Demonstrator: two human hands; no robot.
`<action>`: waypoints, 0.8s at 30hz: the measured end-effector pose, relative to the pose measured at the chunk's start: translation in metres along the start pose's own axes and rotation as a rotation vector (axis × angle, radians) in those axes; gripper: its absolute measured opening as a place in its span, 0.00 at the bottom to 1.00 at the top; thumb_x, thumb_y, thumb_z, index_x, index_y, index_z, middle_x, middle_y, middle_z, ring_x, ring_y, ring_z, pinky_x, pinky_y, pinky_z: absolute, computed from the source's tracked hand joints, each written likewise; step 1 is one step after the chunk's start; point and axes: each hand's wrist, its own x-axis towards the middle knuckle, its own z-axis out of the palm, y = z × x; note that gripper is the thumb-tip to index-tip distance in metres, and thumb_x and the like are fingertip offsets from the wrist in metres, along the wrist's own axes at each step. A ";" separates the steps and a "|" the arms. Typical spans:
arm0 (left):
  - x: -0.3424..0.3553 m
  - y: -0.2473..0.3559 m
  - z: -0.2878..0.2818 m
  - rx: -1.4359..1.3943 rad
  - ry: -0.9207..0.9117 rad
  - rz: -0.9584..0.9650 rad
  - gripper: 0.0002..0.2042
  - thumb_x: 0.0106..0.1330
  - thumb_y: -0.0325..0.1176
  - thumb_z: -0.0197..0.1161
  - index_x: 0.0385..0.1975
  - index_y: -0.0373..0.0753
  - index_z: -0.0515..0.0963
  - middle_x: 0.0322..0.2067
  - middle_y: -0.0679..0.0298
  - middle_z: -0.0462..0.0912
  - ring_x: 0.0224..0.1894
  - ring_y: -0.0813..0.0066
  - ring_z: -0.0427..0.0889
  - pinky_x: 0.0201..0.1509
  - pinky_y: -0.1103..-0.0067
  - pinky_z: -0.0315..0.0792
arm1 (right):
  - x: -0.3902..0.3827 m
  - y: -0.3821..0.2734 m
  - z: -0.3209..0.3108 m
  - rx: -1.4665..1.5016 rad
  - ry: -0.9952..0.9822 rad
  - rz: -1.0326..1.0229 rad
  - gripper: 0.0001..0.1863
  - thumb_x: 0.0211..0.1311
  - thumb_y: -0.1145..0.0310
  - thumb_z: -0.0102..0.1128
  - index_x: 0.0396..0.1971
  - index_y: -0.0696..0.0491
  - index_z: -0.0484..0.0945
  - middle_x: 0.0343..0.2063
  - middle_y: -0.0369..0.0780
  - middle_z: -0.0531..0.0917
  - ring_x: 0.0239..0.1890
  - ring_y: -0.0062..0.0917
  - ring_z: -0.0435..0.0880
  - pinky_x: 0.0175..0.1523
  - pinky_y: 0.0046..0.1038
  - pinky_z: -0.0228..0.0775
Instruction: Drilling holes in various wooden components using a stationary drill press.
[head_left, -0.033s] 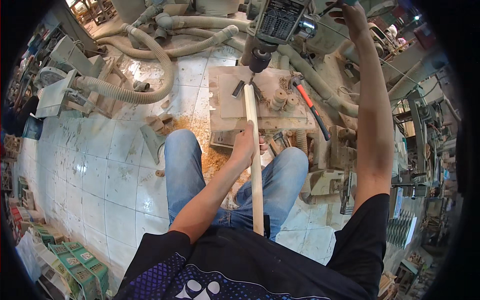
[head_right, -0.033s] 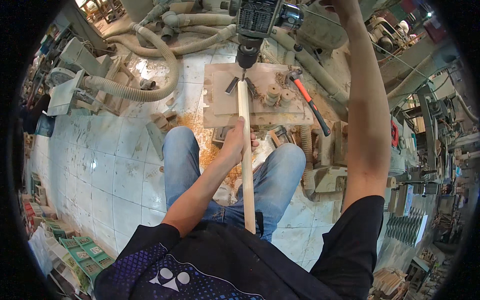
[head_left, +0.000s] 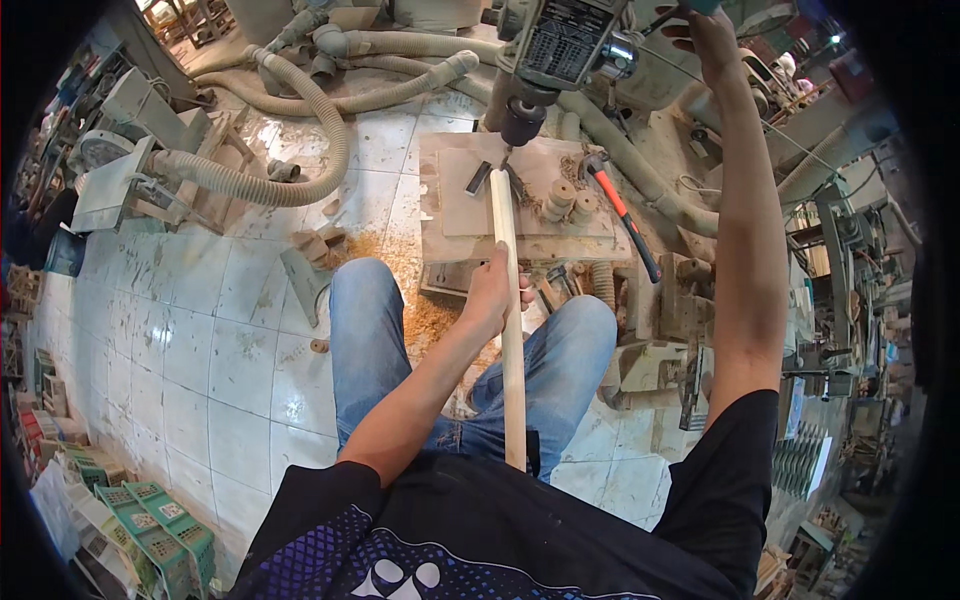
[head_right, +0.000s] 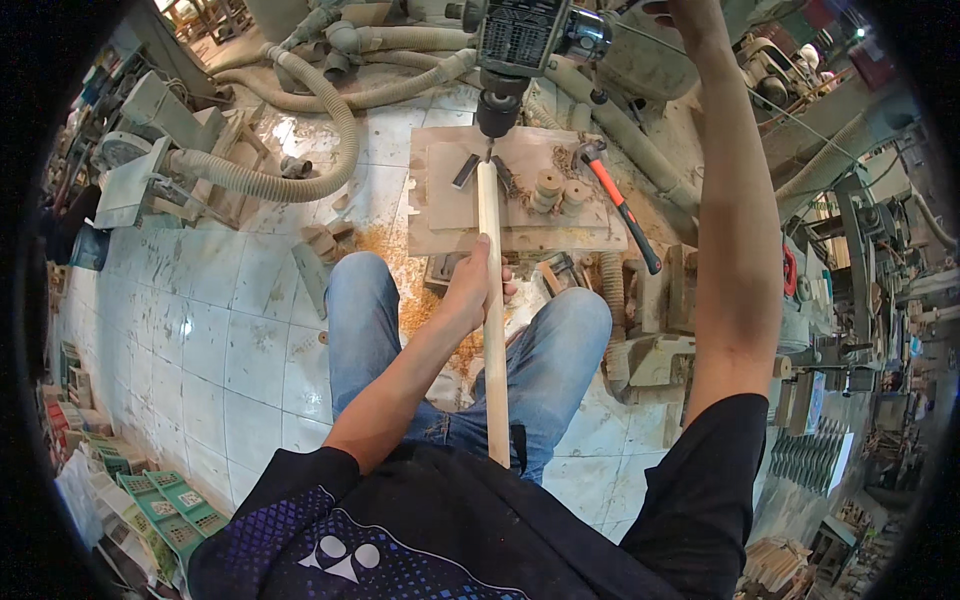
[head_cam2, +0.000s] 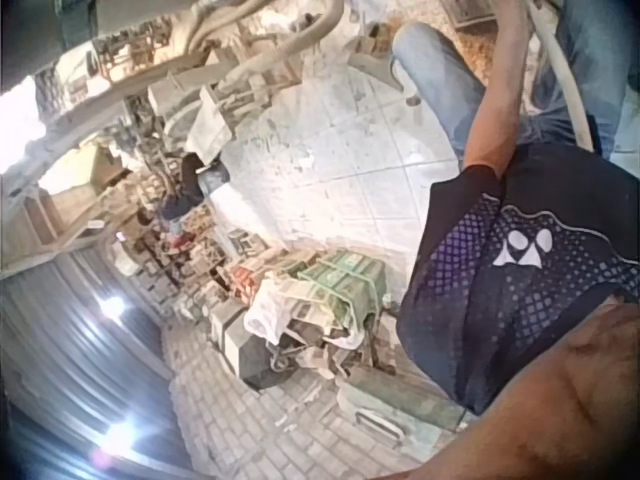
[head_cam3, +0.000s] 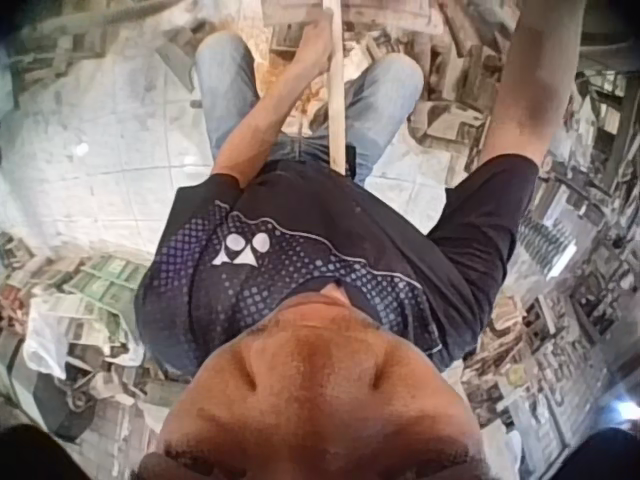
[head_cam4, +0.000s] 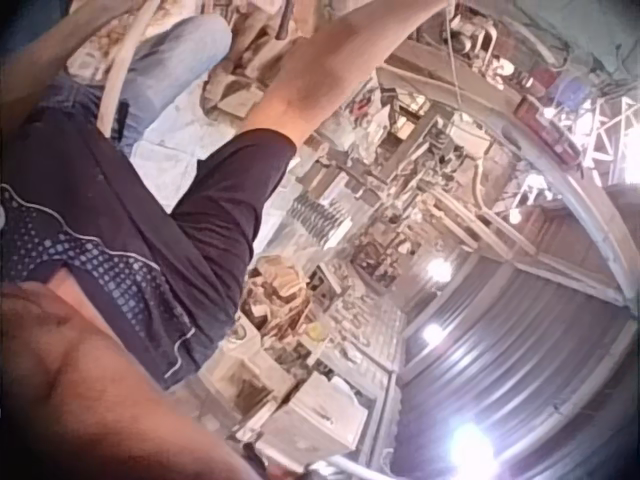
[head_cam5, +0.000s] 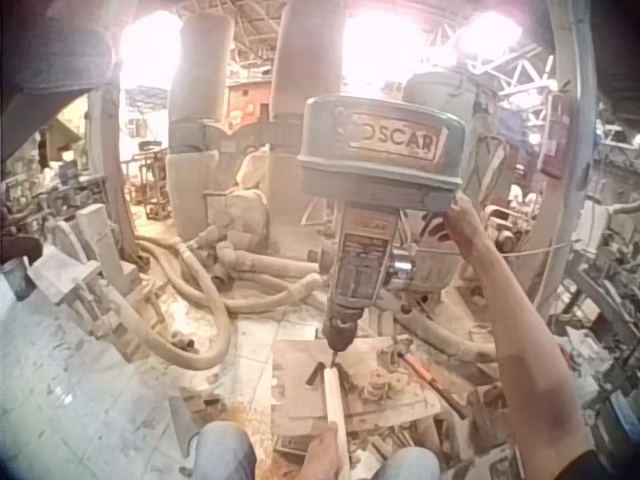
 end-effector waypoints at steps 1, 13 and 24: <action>0.000 0.001 0.000 0.011 -0.028 -0.010 0.25 0.74 0.56 0.44 0.37 0.34 0.70 0.22 0.63 0.72 0.17 0.74 0.71 0.21 0.76 0.70 | 0.004 0.006 -0.006 0.000 -0.008 -0.003 0.23 0.63 0.45 0.57 0.44 0.50 0.74 0.22 0.36 0.79 0.17 0.25 0.76 0.24 0.28 0.68; -0.001 -0.004 -0.007 -0.106 -0.138 -0.020 0.15 0.74 0.46 0.47 0.38 0.39 0.67 0.27 0.62 0.72 0.23 0.75 0.73 0.26 0.73 0.71 | 0.017 0.014 -0.020 -0.174 -0.131 0.012 0.14 0.73 0.65 0.42 0.49 0.51 0.76 0.46 0.39 0.86 0.39 0.21 0.84 0.42 0.24 0.73; 0.000 -0.007 -0.007 0.000 -0.094 0.131 0.18 0.76 0.47 0.46 0.35 0.36 0.69 0.25 0.63 0.74 0.20 0.77 0.72 0.22 0.77 0.70 | -0.002 -0.010 -0.001 -0.204 -0.028 0.049 0.13 0.73 0.63 0.45 0.47 0.52 0.77 0.43 0.40 0.86 0.36 0.21 0.84 0.38 0.22 0.73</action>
